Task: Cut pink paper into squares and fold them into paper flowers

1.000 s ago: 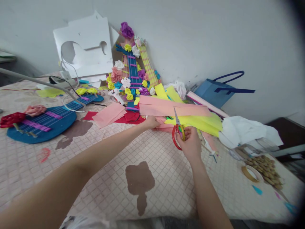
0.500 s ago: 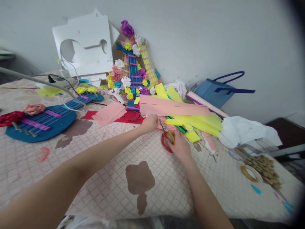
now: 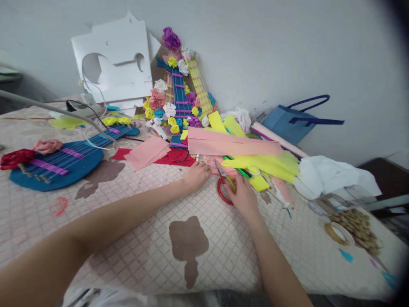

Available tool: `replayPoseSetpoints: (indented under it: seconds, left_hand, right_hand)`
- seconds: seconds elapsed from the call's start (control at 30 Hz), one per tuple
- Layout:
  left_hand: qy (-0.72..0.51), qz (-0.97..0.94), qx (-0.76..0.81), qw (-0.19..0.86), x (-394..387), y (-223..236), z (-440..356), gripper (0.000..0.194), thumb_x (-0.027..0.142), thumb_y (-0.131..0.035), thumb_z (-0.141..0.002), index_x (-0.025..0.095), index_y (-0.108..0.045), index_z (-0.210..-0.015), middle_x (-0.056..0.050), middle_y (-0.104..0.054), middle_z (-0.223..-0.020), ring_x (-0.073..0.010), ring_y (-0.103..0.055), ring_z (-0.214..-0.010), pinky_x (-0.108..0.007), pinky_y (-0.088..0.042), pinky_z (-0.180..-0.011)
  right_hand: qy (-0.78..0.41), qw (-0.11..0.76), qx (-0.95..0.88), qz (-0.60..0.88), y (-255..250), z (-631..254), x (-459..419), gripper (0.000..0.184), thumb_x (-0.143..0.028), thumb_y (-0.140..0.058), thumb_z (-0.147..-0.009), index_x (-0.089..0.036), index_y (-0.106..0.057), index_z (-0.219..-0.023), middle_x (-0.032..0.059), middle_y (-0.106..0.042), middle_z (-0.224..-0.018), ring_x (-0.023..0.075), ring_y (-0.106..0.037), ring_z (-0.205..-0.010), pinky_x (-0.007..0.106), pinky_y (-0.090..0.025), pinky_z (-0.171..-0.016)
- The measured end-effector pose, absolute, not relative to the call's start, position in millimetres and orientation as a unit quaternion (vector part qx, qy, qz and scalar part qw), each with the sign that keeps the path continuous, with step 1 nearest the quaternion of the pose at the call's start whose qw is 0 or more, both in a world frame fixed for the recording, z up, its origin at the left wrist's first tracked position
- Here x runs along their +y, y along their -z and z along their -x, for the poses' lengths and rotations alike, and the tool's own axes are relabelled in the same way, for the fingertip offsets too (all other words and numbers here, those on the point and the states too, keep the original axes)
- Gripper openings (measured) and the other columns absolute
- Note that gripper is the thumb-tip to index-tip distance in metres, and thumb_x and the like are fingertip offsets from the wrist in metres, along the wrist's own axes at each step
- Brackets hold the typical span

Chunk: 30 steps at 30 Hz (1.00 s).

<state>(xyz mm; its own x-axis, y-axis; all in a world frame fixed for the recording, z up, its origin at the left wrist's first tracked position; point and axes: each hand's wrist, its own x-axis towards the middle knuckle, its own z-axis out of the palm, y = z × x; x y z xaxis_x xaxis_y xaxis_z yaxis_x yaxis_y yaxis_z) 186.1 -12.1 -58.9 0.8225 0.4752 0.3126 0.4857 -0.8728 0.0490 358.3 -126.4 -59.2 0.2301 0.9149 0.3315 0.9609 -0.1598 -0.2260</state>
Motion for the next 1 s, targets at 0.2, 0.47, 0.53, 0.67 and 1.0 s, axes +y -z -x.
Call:
replayPoseSetpoints:
  seconds: [0.2, 0.47, 0.53, 0.67, 1.0]
  left_hand:
    - [0.168, 0.951, -0.255, 0.049, -26.8, 47.3, -128.0, 0.022, 0.015, -0.041, -0.091, 0.013, -0.062, -0.097, -0.010, -0.065, -0.098, -0.0225, -0.056, -0.095, -0.035, -0.039, -0.083]
    - [0.196, 0.911, -0.361, 0.023, -10.6, 37.8, -40.2, 0.024, 0.020, -0.040, -0.090, 0.016, -0.064, -0.093, -0.008, -0.069, -0.093, -0.0212, -0.060, -0.091, -0.034, -0.042, -0.082]
    - [0.188, 0.886, -0.423, 0.030, 4.6, 37.5, -22.2, 0.026, 0.021, -0.040, -0.088, 0.015, -0.064, -0.099, -0.010, -0.068, -0.101, -0.0233, -0.061, -0.094, -0.035, -0.043, -0.083]
    - [0.160, 0.854, -0.495, 0.011, 31.6, 42.8, 4.9, 0.033, 0.021, -0.041, -0.082, 0.012, -0.063, -0.106, -0.012, -0.065, -0.113, -0.0244, -0.060, -0.101, -0.034, -0.043, -0.088]
    - [0.141, 0.870, -0.473, -0.009, 38.3, 44.3, 7.1, 0.029, 0.022, -0.039, -0.082, 0.016, -0.066, -0.093, -0.008, -0.067, -0.102, -0.0200, -0.060, -0.095, -0.028, -0.043, -0.085]
  right_hand:
    - [0.060, 0.316, -0.648, 0.690, 48.0, -342.0, -124.9, 0.012, -0.027, -0.046, -0.088, -0.020, -0.055, -0.087, 0.0073, -0.056, -0.091, 0.0197, -0.056, -0.080, 0.032, -0.046, -0.076]
    - [-0.036, 0.317, -0.796, 0.514, 29.7, -281.3, -104.6, 0.014, -0.017, -0.045, -0.088, -0.021, -0.058, -0.086, 0.0047, -0.060, -0.087, 0.0173, -0.058, -0.083, 0.030, -0.047, -0.075]
    - [-0.049, 0.304, -0.822, 0.480, 27.8, -267.2, -96.2, 0.015, -0.015, -0.044, -0.088, -0.020, -0.058, -0.088, 0.0050, -0.061, -0.089, 0.0172, -0.058, -0.085, 0.029, -0.047, -0.076]
    - [-0.059, 0.312, -0.840, 0.439, 36.2, -249.6, -87.1, 0.016, -0.015, -0.044, -0.088, -0.021, -0.059, -0.088, 0.0052, -0.061, -0.089, 0.0168, -0.058, -0.086, 0.029, -0.047, -0.077]
    - [-0.128, 0.327, -0.835, 0.424, 55.7, -251.1, -94.1, 0.014, -0.016, -0.046, -0.088, -0.021, -0.059, -0.088, 0.0039, -0.060, -0.085, 0.0147, -0.057, -0.080, 0.026, -0.047, -0.071]
